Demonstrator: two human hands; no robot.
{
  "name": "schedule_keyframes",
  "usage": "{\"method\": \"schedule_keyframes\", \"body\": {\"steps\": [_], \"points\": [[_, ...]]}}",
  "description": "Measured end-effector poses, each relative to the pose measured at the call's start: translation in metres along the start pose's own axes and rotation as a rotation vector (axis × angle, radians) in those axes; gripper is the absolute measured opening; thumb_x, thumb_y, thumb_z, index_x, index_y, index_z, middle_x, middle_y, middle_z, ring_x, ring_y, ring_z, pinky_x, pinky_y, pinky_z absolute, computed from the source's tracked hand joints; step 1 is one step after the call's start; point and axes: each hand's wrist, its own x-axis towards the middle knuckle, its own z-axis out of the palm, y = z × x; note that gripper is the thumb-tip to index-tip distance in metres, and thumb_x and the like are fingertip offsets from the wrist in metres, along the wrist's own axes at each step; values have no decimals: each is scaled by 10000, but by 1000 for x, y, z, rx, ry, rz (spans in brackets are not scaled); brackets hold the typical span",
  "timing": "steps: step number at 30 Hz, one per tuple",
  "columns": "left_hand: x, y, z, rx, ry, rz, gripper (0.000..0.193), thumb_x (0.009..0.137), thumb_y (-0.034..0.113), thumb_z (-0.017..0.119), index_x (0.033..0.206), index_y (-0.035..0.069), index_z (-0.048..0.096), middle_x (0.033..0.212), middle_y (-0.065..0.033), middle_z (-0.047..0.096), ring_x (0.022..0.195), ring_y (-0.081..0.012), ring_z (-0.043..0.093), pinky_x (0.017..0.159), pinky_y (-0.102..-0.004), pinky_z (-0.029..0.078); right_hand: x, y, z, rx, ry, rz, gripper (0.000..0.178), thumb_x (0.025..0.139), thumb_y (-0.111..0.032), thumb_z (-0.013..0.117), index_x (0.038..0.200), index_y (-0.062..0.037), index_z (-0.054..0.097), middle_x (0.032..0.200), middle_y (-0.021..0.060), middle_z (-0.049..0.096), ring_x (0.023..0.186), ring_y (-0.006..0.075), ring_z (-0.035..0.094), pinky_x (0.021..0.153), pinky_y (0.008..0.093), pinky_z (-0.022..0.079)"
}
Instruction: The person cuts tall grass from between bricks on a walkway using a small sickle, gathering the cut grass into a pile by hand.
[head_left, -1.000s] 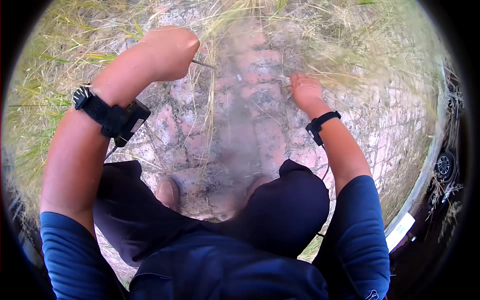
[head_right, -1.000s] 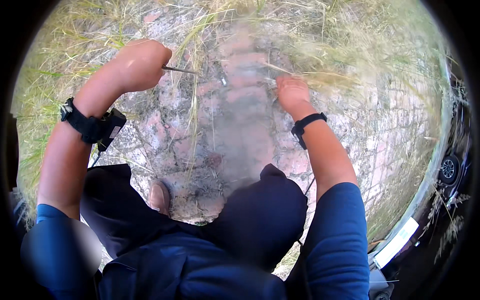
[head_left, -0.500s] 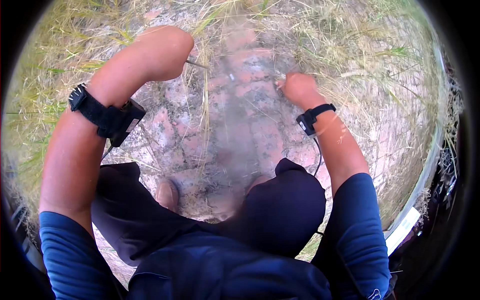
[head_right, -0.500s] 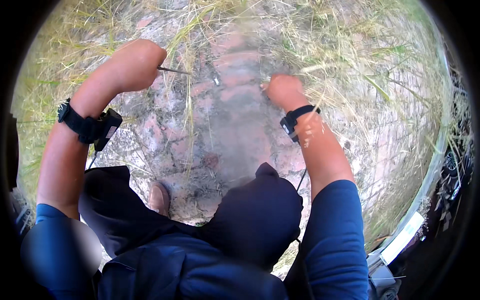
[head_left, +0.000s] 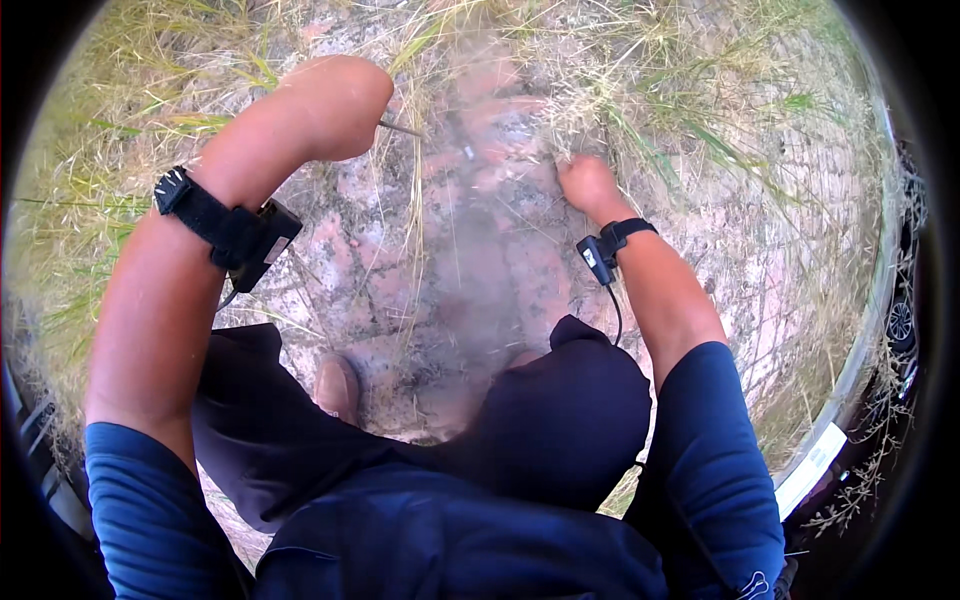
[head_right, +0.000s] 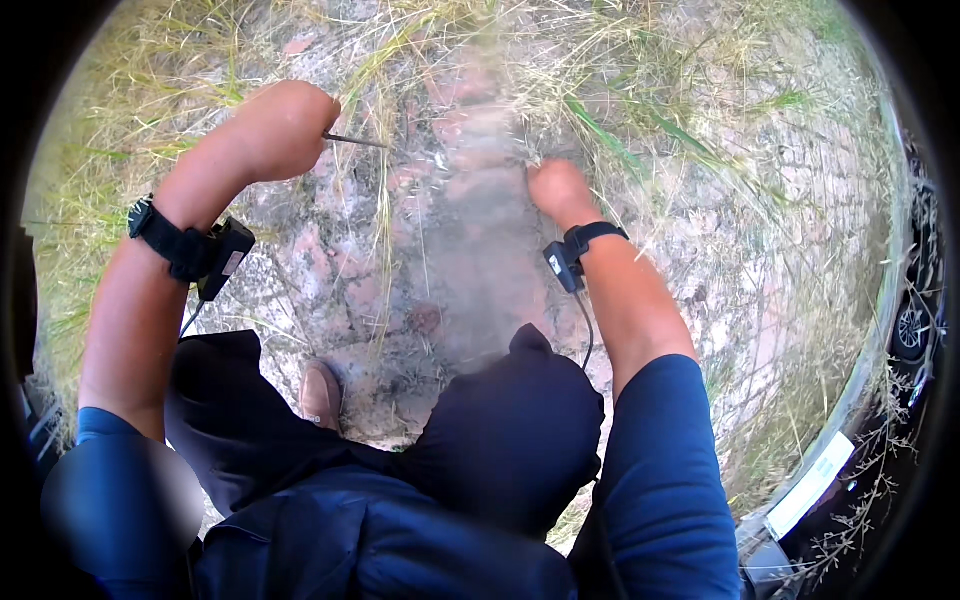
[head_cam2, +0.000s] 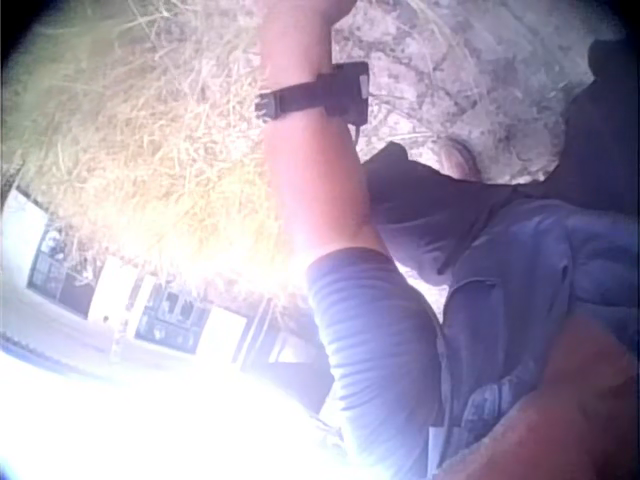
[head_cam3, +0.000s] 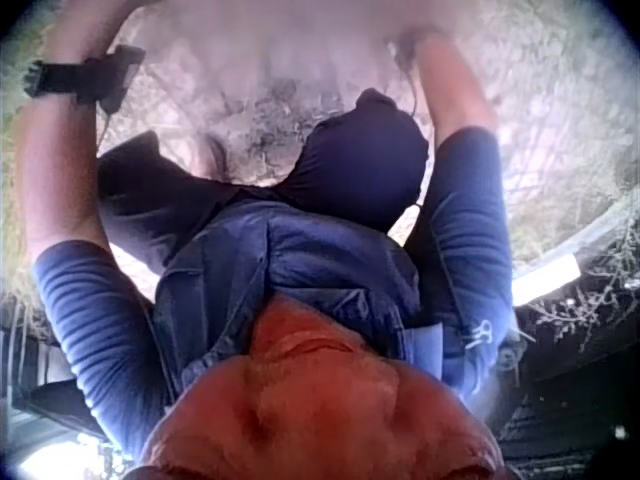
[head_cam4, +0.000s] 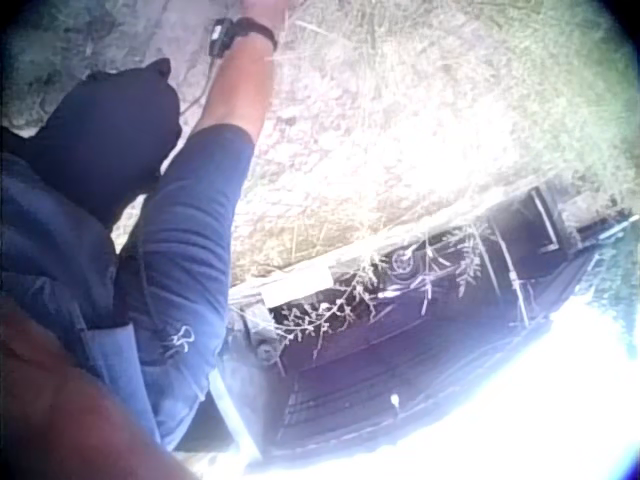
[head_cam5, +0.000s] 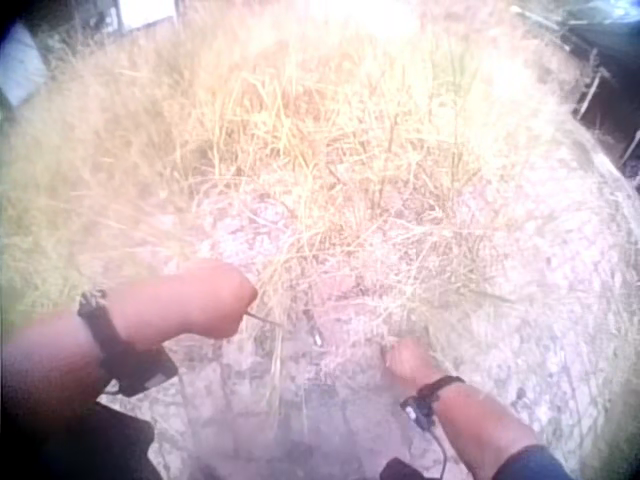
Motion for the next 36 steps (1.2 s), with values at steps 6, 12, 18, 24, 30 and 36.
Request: {"method": "schedule_keyframes", "body": {"steps": [6,12,18,24,30,36], "points": [[9,2,-5,-19,25,-8,124,745,70,574,835,21,645,804,-199,640,829,-401,619,747,-476,500,-23,36,41,-33,23,-191,372,911,-337,497,900,-9,672,953,255,652,936,420,620,846,478,497],[-1,-7,-2,-61,-15,-44,99,747,85,586,801,13,628,791,-206,625,806,-409,606,716,-477,490,-26,-13,6,15,-110,-79,323,894,-315,516,925,-27,659,898,236,657,876,420,627,800,490,506],[1,-17,4,-122,59,-11,94,739,87,597,790,11,619,790,-212,621,799,-414,601,713,-476,484,-23,17,24,19,-86,-145,291,850,-269,534,919,-15,657,890,227,657,849,421,628,784,488,511],[2,-13,-3,-129,24,-50,99,734,88,586,790,16,626,768,-203,623,788,-411,604,716,-481,484,1,-4,18,-146,-94,-442,220,852,-180,524,827,-26,678,887,205,663,861,368,649,727,466,527],[0,-21,5,-136,60,-21,106,737,104,592,789,20,629,765,-211,625,796,-407,609,721,-479,488,-58,-66,26,541,-134,-709,178,840,-193,581,912,-59,674,888,172,669,848,338,656,674,440,527],[-9,-25,16,-178,77,-39,100,742,103,596,780,15,624,757,-213,623,788,-407,609,720,-476,488,-44,-60,-14,-192,-283,-464,278,860,-199,541,1117,-134,625,964,80,685,860,292,671,702,395,555]]}}
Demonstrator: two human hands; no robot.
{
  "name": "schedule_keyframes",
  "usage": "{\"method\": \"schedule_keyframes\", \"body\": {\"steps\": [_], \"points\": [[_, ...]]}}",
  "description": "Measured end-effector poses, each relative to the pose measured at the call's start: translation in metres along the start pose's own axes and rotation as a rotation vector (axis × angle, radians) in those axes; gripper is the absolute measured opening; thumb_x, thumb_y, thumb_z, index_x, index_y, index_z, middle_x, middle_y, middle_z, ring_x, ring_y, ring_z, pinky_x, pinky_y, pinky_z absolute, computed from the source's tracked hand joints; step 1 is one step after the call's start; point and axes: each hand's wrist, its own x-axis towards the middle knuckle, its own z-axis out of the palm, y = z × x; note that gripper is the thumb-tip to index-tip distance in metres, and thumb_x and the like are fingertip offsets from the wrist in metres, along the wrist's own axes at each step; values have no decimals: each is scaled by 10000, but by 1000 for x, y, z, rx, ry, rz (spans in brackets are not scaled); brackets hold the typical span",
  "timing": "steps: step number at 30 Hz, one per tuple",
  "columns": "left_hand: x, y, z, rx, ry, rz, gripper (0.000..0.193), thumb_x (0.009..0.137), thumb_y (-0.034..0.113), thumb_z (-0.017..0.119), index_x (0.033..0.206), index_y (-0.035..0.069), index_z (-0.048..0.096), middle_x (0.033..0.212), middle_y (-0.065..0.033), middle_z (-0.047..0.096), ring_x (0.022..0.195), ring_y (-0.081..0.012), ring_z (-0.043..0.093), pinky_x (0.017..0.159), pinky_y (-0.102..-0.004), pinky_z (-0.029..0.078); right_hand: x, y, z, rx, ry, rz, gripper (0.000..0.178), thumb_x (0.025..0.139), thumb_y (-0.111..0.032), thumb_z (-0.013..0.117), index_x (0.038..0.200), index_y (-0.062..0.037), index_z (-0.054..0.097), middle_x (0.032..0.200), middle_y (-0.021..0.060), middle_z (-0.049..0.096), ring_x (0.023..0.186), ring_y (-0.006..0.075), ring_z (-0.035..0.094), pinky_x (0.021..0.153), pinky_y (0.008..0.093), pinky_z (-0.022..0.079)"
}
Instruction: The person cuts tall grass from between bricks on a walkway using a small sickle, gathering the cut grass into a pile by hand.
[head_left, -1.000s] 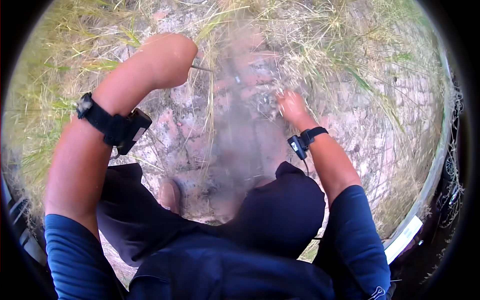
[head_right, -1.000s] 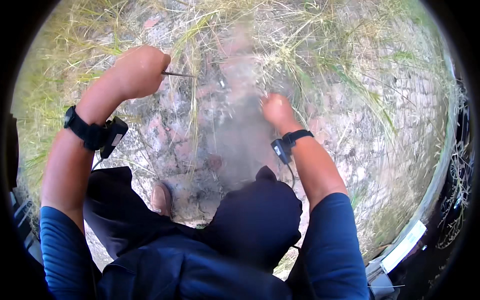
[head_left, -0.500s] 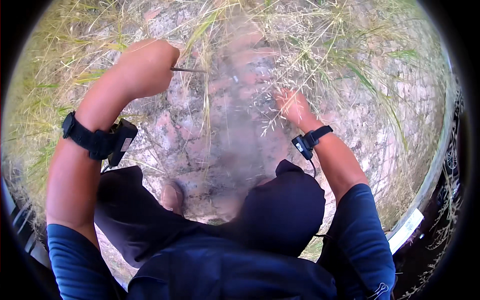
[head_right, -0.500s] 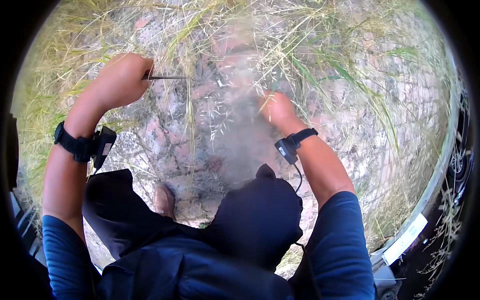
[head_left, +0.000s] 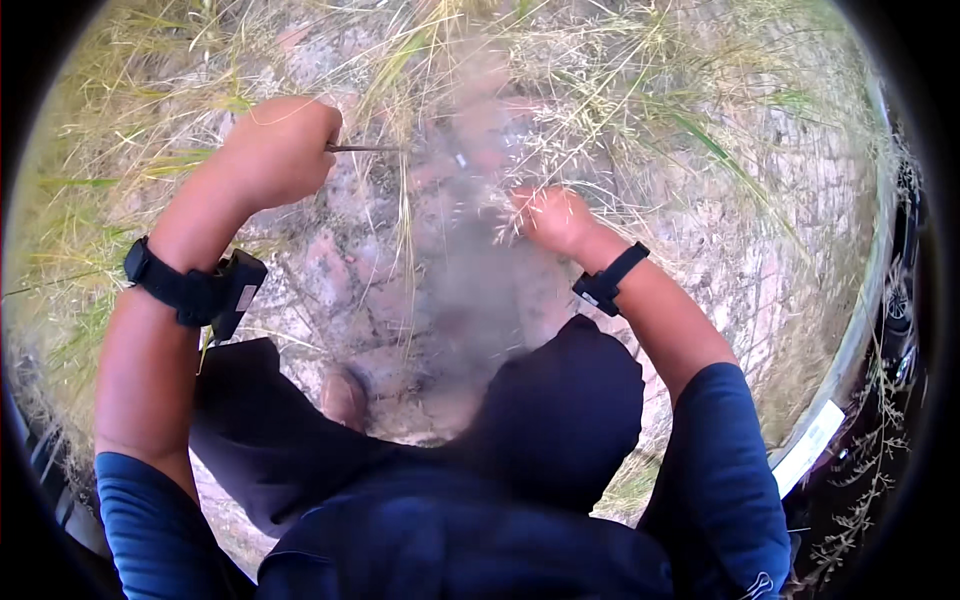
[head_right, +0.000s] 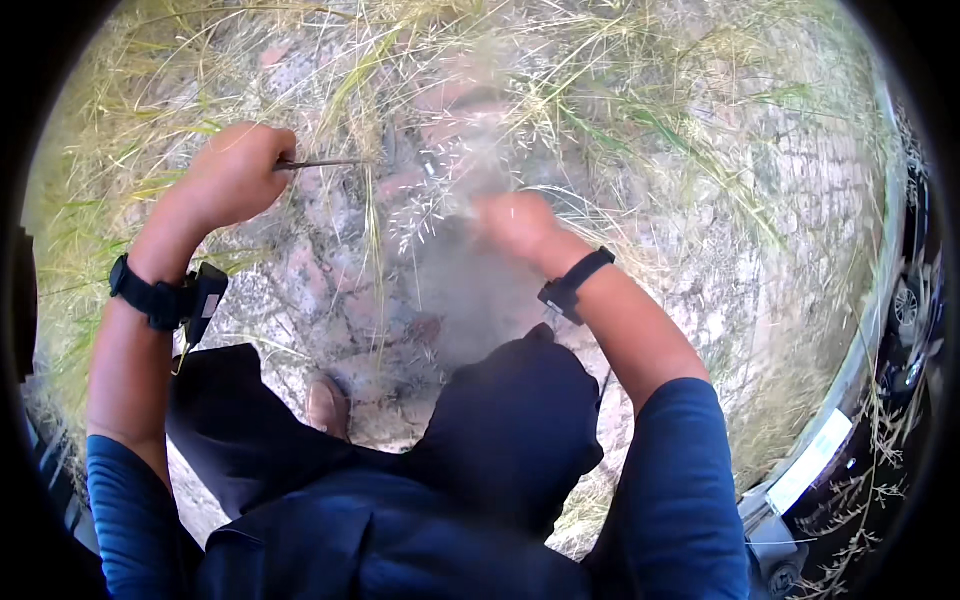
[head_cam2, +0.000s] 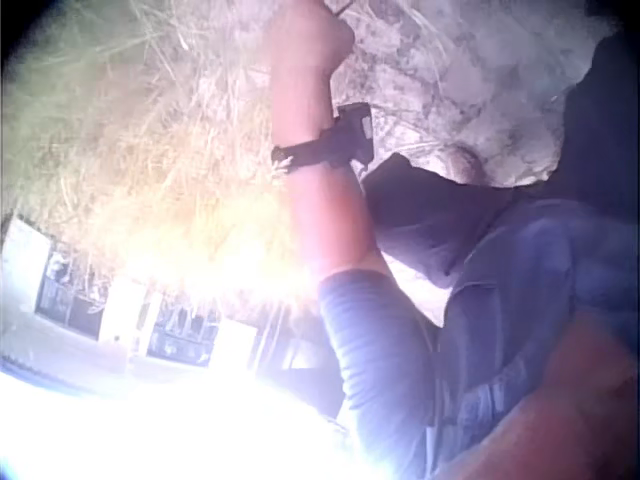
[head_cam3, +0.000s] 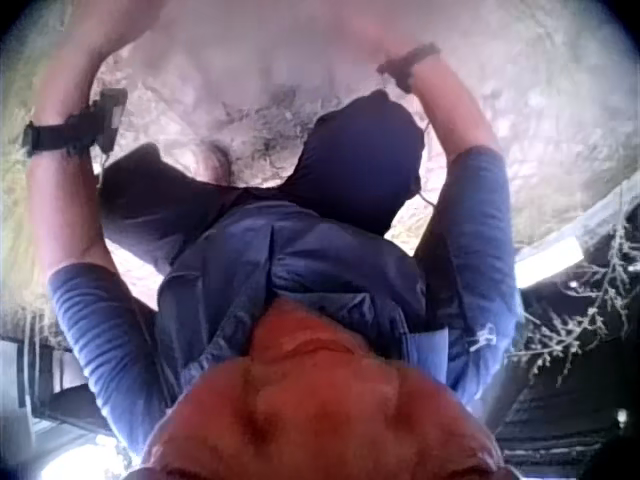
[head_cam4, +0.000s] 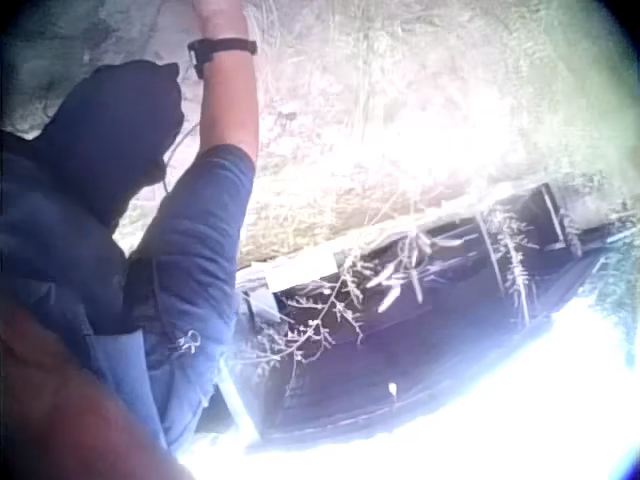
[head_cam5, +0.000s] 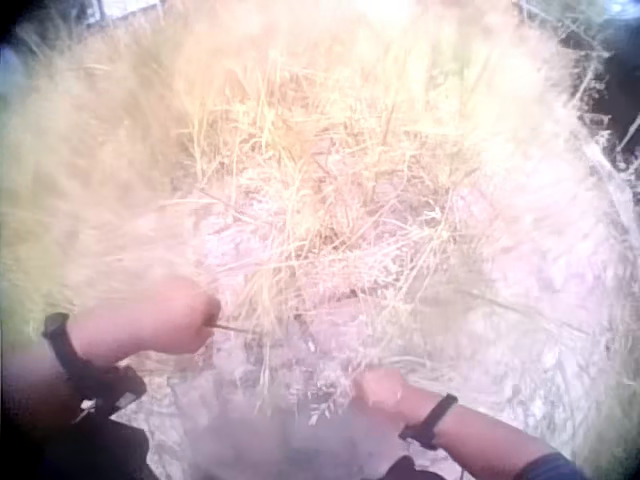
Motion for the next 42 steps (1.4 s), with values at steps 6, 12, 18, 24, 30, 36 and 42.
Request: {"method": "schedule_keyframes", "body": {"steps": [6,12,18,24,30,36,42], "points": [[4,13,-4,28,32,52,91,749,100,588,790,24,618,760,-199,625,793,-397,608,714,-476,483,36,81,16,62,237,270,403,847,-271,604,1218,-124,557,982,150,686,888,323,676,749,436,532],[-1,12,-3,72,31,31,92,751,99,574,781,21,611,755,-197,622,793,-395,606,715,-474,482,58,52,-3,345,386,491,322,836,-278,617,1065,-52,610,1059,217,639,969,385,625,818,462,503],[3,19,-4,99,35,54,94,746,97,575,774,13,607,755,-199,621,786,-398,603,713,-478,478,66,59,13,211,529,393,262,796,-236,581,962,-46,651,878,195,664,856,397,647,750,479,519],[2,23,-5,91,43,52,87,741,90,575,772,16,608,759,-202,621,790,-400,603,709,-479,477,69,58,6,251,426,451,280,829,-233,521,977,-43,663,980,219,670,932,387,645,802,466,509],[0,27,-7,65,33,33,93,734,84,576,771,4,604,748,-218,616,768,-413,598,697,-478,473,74,67,9,94,253,385,331,879,-257,473,1067,-49,649,1037,197,671,970,378,639,832,459,510],[0,25,-4,33,-3,1,91,728,75,585,769,-4,602,746,-227,612,763,-416,596,691,-484,465,56,54,7,265,284,455,318,889,-289,527,1051,-42,647,1021,215,655,963,392,631,834,467,513],[1,24,-3,55,23,52,95,731,80,597,773,-5,605,738,-223,602,756,-413,589,691,-487,462,10,43,7,424,274,407,287,857,-239,573,1016,-4,615,979,259,638,936,418,614,827,474,499]]}}
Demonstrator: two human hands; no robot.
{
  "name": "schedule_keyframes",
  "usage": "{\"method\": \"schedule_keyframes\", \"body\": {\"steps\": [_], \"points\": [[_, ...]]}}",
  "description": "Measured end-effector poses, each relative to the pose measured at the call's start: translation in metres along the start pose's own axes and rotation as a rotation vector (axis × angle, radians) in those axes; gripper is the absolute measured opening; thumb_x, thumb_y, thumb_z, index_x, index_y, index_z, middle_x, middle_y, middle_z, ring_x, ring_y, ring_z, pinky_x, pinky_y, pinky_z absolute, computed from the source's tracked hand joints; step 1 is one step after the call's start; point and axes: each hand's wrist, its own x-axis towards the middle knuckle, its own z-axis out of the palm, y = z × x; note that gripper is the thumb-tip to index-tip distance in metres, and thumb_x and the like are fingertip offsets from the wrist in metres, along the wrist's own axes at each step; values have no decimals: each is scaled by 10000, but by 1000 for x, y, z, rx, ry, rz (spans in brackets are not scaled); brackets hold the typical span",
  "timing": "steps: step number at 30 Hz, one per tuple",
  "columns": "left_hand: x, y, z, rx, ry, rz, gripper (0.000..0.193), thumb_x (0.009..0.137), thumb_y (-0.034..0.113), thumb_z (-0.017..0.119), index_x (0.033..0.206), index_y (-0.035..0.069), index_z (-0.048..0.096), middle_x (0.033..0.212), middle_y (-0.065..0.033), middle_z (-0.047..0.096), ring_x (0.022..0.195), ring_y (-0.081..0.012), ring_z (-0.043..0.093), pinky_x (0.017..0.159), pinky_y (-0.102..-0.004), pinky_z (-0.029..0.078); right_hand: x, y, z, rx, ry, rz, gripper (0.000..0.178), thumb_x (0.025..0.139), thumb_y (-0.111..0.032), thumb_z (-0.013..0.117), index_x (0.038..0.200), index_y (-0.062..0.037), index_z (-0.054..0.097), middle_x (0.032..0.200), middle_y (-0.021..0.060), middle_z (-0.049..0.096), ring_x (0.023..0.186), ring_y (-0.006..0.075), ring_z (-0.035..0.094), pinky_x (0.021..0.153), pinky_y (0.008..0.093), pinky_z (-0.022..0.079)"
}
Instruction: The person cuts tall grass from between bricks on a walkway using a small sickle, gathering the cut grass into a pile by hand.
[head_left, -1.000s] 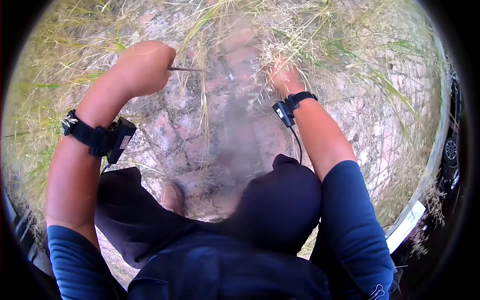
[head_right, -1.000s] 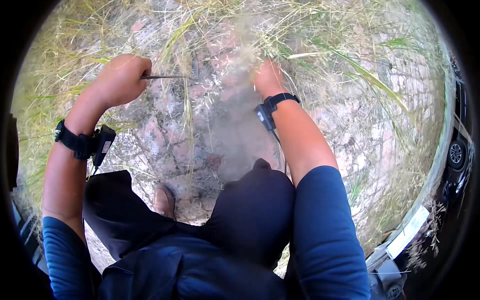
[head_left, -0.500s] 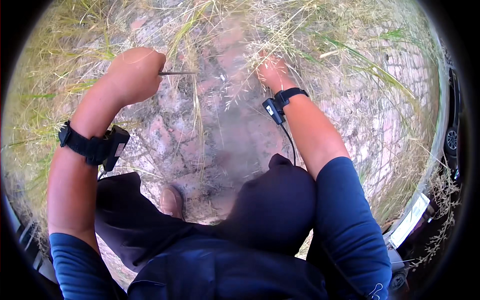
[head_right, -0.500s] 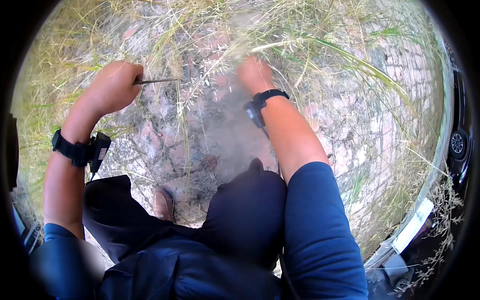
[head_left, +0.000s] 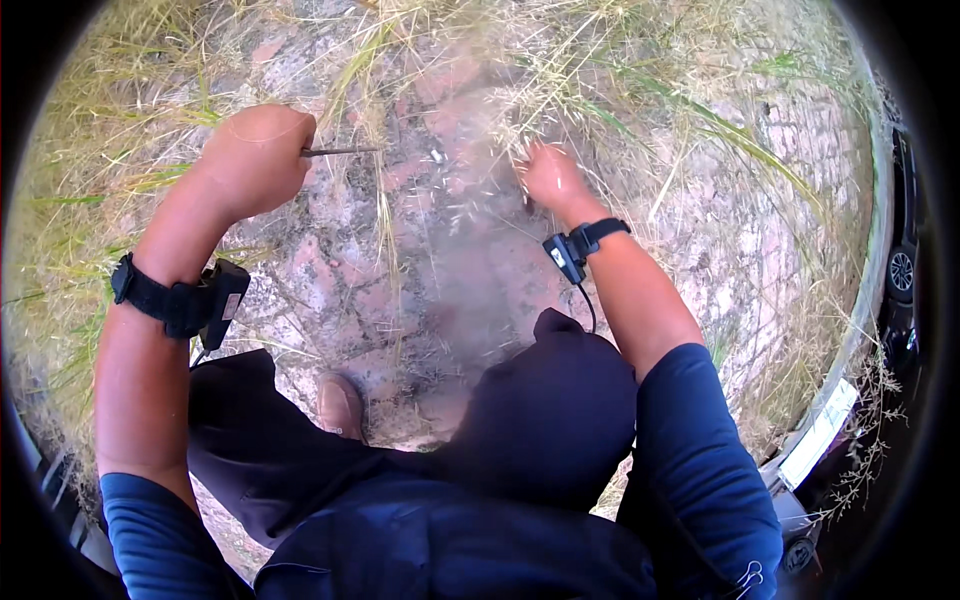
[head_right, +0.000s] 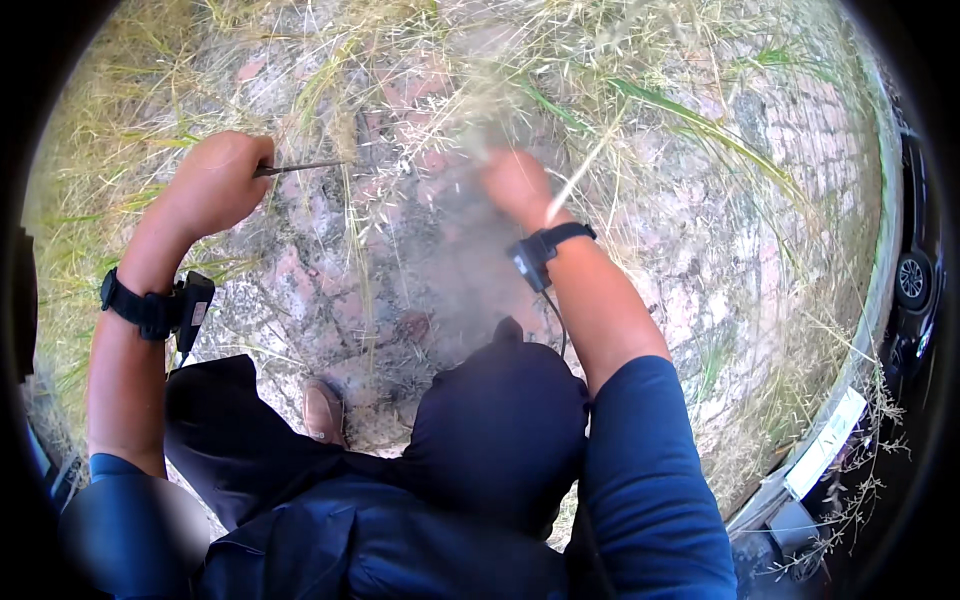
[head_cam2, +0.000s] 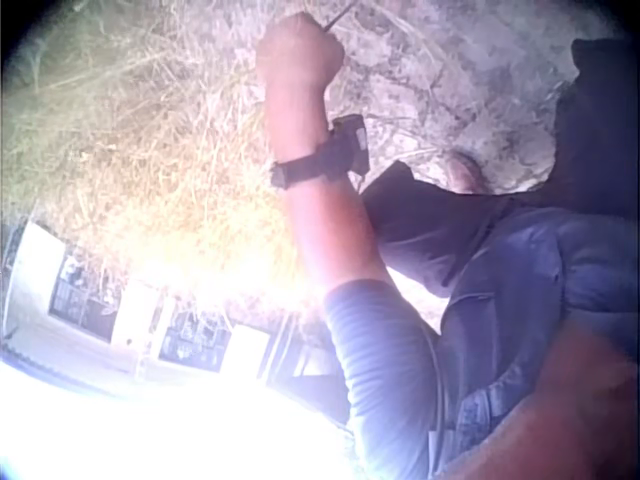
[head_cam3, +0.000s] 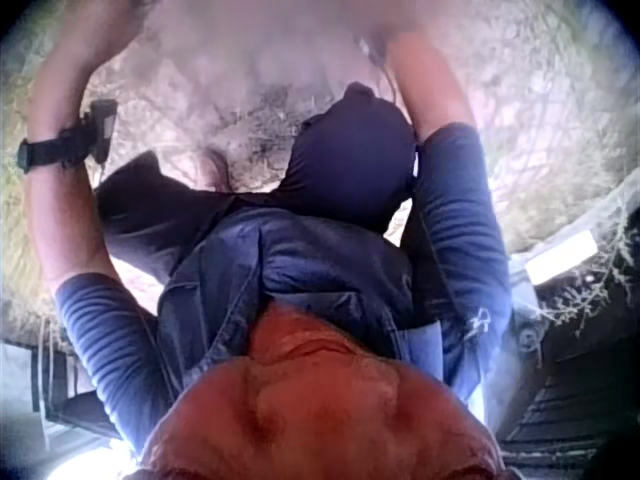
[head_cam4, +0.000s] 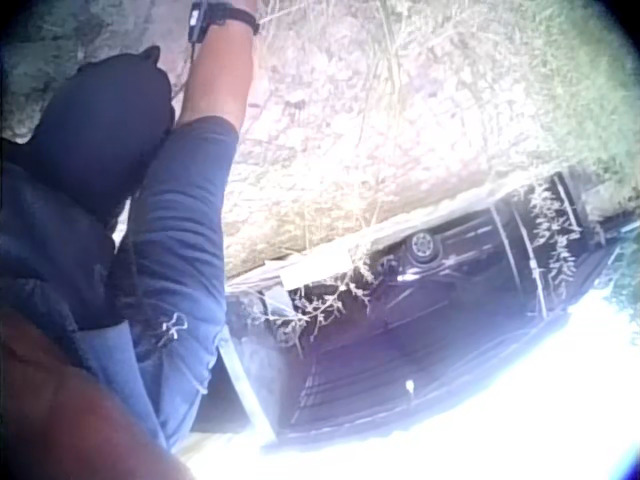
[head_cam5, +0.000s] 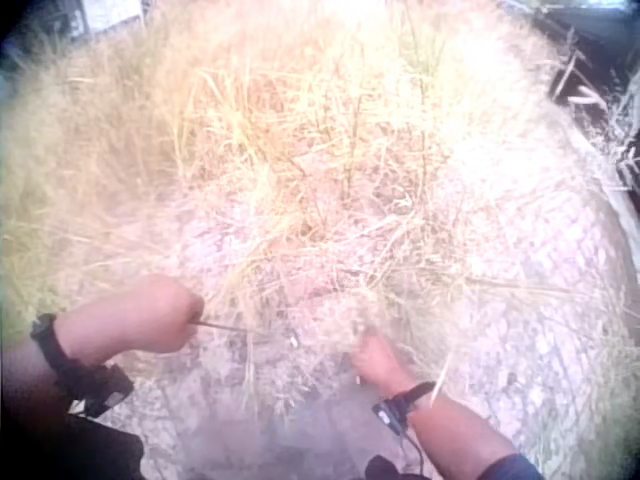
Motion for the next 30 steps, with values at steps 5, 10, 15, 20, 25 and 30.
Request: {"method": "schedule_keyframes", "body": {"steps": [5,10,15,20,25,30], "points": [[0,1,0,24,-72,-40,109,746,98,593,791,-1,598,736,-223,600,750,-412,586,687,-490,461,-41,9,3,-6,-177,-79,249,819,-185,583,1017,-41,625,891,228,657,841,427,619,780,484,497],[-2,8,-4,82,-43,-18,118,754,112,602,801,5,613,764,-218,615,778,-406,601,697,-485,477,-50,31,2,-389,-177,-297,214,741,-68,585,949,-102,621,949,140,658,873,339,642,749,464,516],[0,13,-7,74,-106,-68,137,749,126,621,818,8,630,793,-212,631,807,-403,614,709,-484,489,1,59,-35,-587,168,-356,301,741,10,575,1014,-108,622,1170,92,600,984,301,633,843,430,513],[-3,10,-6,29,-79,-81,120,744,115,601,802,12,625,771,-215,625,792,-410,606,706,-482,480,11,70,-68,-659,104,16,504,788,-5,587,1267,-132,493,1364,95,474,1109,314,590,930,449,481],[0,7,-6,37,-97,-74,117,748,116,588,810,24,625,775,-209,623,783,-403,605,701,-477,480,19,90,-61,-435,137,246,469,803,-81,601,1259,-87,490,1308,180,510,1093,349,593,871,469,503],[2,10,-7,69,-77,-47,111,750,115,589,815,33,627,779,-201,626,778,-397,607,697,-476,480,25,90,-60,-452,94,249,324,847,-180,513,1117,-11,571,1040,222,660,970,410,635,818,471,525]]}}
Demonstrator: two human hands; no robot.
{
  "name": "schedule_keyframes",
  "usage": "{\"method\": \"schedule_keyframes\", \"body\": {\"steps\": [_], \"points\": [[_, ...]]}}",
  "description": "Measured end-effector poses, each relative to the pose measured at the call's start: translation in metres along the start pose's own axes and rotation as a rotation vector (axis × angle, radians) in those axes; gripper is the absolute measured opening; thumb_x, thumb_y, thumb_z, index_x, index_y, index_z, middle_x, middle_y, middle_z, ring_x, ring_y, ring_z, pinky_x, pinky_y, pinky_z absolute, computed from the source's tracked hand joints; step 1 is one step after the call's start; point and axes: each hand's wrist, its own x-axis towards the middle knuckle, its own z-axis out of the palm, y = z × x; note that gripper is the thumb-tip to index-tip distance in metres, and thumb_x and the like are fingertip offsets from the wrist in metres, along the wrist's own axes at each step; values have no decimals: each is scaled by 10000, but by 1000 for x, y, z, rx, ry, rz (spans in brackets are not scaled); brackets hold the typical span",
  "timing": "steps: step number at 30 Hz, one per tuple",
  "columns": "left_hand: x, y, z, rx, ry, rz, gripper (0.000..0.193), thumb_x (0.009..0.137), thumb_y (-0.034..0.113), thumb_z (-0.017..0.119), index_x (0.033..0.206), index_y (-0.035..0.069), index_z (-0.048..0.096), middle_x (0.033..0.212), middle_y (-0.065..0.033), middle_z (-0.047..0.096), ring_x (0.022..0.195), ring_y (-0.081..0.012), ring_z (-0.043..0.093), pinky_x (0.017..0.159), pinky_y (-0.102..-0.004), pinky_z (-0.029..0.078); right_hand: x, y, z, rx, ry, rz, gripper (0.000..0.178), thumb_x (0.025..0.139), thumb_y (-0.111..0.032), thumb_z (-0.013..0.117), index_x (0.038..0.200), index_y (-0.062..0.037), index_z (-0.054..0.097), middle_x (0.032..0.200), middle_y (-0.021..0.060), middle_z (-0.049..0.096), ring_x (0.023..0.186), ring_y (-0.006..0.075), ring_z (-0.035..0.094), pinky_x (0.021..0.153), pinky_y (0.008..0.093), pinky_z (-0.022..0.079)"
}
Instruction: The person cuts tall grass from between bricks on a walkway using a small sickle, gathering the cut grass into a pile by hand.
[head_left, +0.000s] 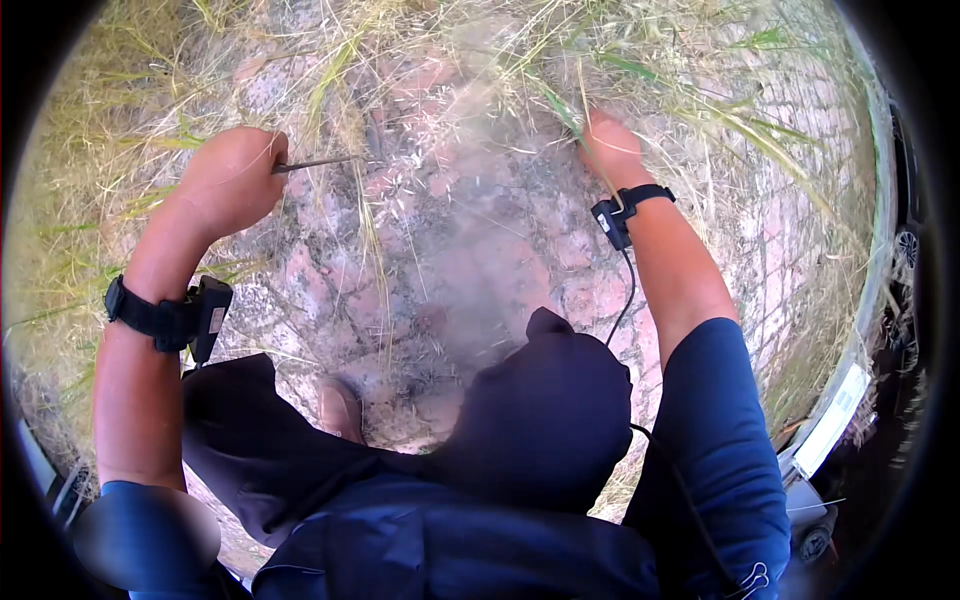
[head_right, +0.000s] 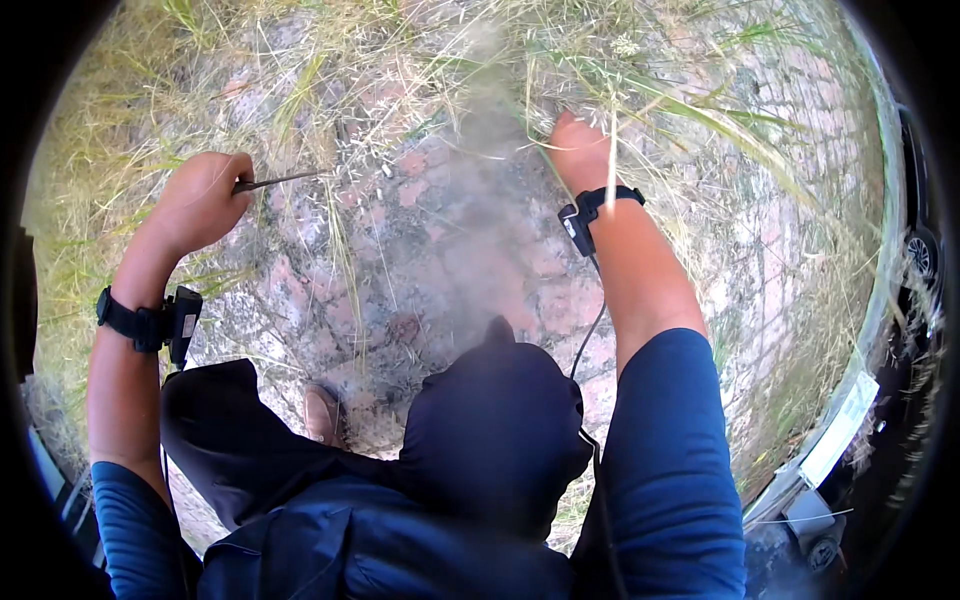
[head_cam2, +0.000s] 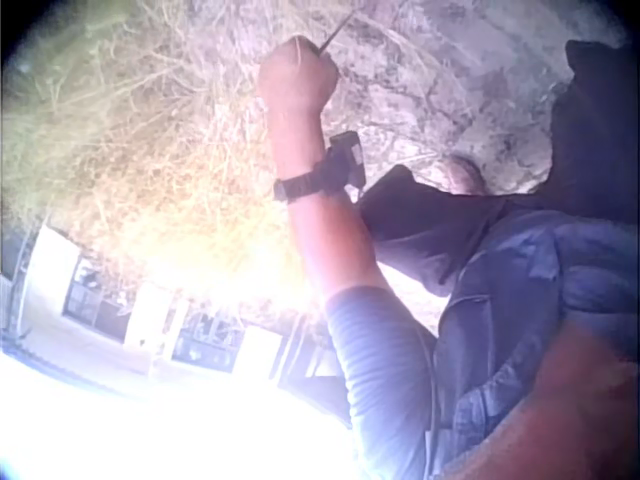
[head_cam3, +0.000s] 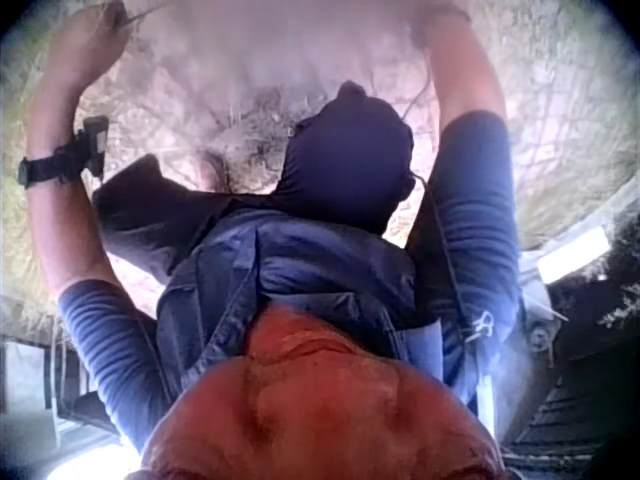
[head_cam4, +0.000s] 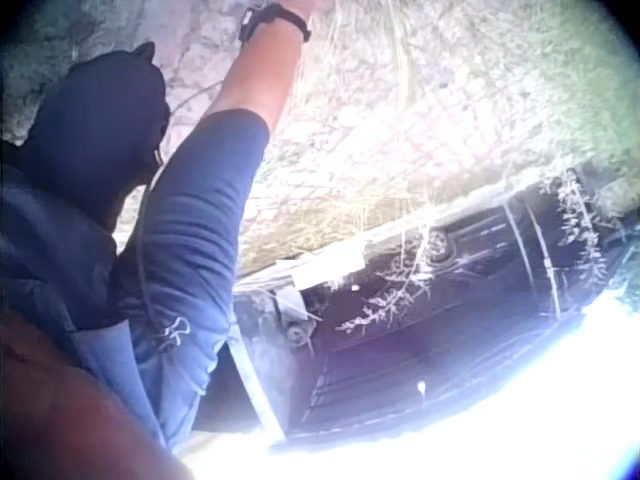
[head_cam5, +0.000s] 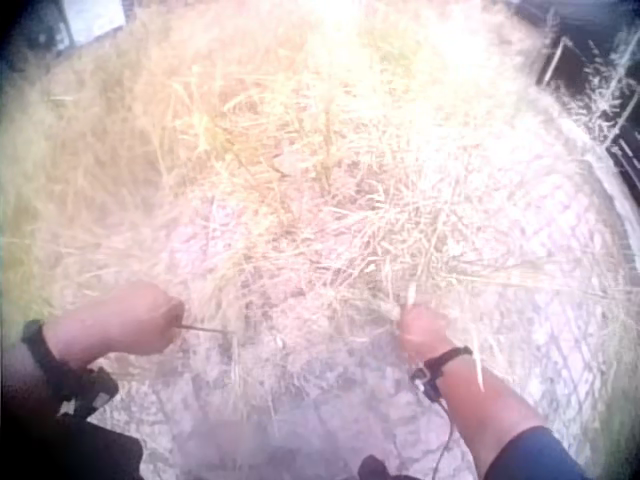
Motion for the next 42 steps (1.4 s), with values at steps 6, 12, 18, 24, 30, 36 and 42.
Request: {"method": "schedule_keyframes", "body": {"steps": [6,12,18,24,30,36,42], "points": [[-2,-4,1,-35,-12,-9,104,749,108,595,805,20,594,730,-203,603,750,-399,584,672,-478,450,-14,-17,-22,160,-134,77,409,854,-299,506,1129,-16,613,1163,233,624,1092,375,604,926,462,470],[-1,3,-4,-20,7,-8,111,743,124,601,781,21,615,757,-203,620,771,-400,604,688,-476,481,-12,-22,0,344,-35,85,371,848,-294,504,1035,-13,657,1090,264,630,1046,421,595,892,484,470],[7,2,-3,21,7,21,115,729,116,600,785,18,623,753,-212,617,775,-411,599,689,-482,479,-29,-23,-8,340,-41,-15,323,840,-256,508,997,-25,670,1002,254,649,966,426,613,842,486,480],[-7,-8,-3,-78,35,-9,138,746,126,652,813,11,618,732,-211,610,754,-407,595,674,-468,470,-109,-101,20,353,-156,-574,286,753,-196,577,1017,-156,680,893,155,682,826,356,656,738,461,525],[-12,-13,5,-161,-15,-77,147,768,160,640,844,35,627,791,-209,634,799,-407,612,724,-485,486,-56,-94,-15,215,-73,-653,311,769,-153,570,1065,-133,663,990,161,671,864,327,658,772,432,527],[-2,1,1,-107,-26,-33,140,778,132,647,873,31,626,745,-200,627,752,-401,605,691,-471,473,24,-72,-23,-50,139,-688,309,852,-92,494,1124,-127,637,1158,180,619,1054,289,611,901,398,492],[-5,0,-2,-116,-32,-75,138,769,154,654,816,29,622,775,-203,630,795,-403,612,715,-492,478,54,-39,-36,-287,217,-442,293,885,-117,460,1140,-81,599,1217,168,592,1097,291,594,908,401,481]]}}
